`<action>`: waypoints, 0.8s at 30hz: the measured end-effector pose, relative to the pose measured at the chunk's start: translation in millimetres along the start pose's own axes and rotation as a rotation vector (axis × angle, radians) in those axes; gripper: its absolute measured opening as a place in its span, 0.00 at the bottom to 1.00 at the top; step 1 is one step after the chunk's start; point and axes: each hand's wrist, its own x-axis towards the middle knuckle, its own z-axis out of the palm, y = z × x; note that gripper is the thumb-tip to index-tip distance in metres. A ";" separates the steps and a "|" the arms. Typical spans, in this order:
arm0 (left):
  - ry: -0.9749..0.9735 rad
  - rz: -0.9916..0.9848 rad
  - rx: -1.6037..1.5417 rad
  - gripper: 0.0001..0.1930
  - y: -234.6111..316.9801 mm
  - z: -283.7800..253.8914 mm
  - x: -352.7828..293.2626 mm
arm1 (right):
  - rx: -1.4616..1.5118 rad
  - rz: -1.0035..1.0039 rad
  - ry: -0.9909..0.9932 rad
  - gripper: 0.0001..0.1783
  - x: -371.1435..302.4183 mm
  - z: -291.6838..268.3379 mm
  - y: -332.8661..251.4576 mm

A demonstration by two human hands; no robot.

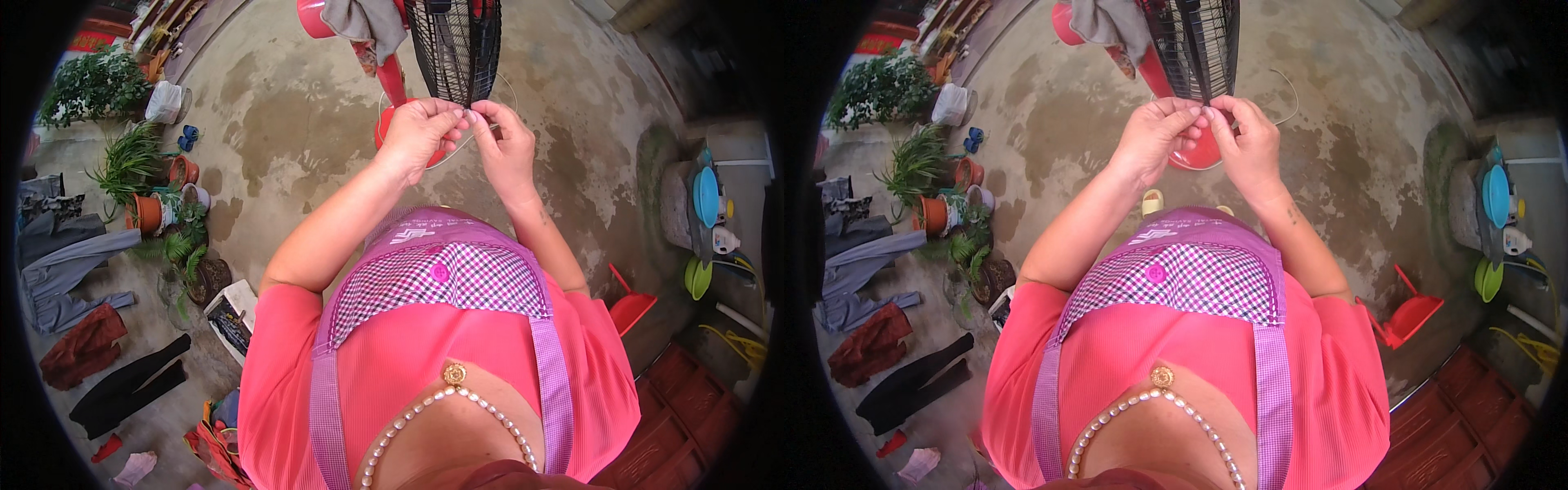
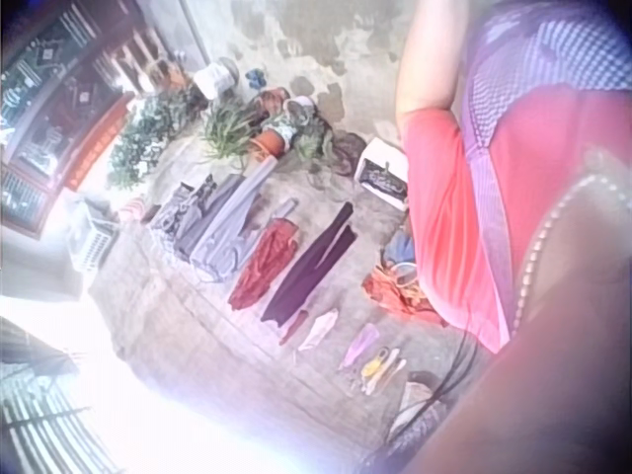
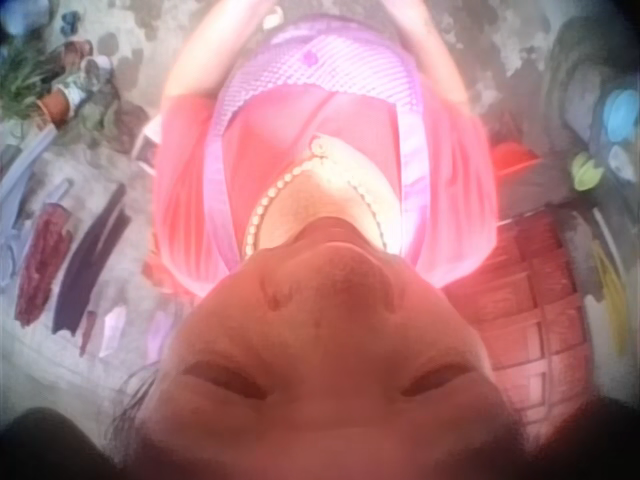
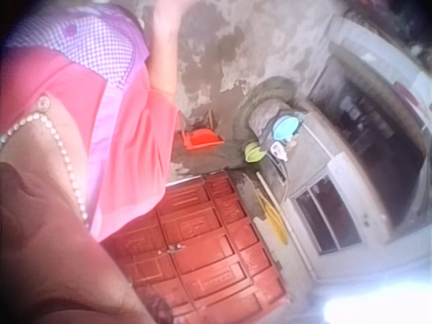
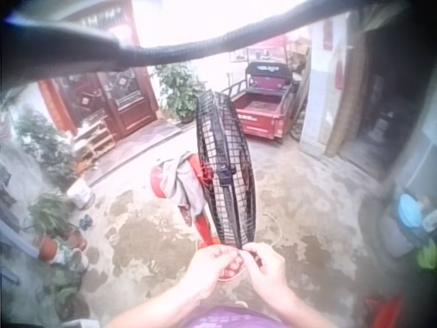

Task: The person repairs a small red electric fan by hand. They first manipulate the black wire mesh cage, appearing to secure or adjust it around the fan blades. Then, they handle the white power cord, twisting and tying the wires together to secure the connection.

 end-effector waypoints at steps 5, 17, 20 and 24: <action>0.064 0.002 0.033 0.05 -5.2 6.2 -1.6 | -0.059 -0.014 0.001 0.06 -1.9 -8.0 -7.0; -0.081 -0.179 -0.353 0.05 0.3 7.7 -13.4 | 0.503 0.283 -0.095 0.07 -12.6 6.5 21.9; 0.023 -0.187 -0.396 0.05 -1.2 13.4 -17.0 | 0.783 0.460 -0.118 0.08 -17.0 12.6 14.9; -0.029 -0.117 -0.345 0.05 -7.0 8.6 -19.1 | 0.808 0.500 -0.060 0.10 -29.4 27.7 10.3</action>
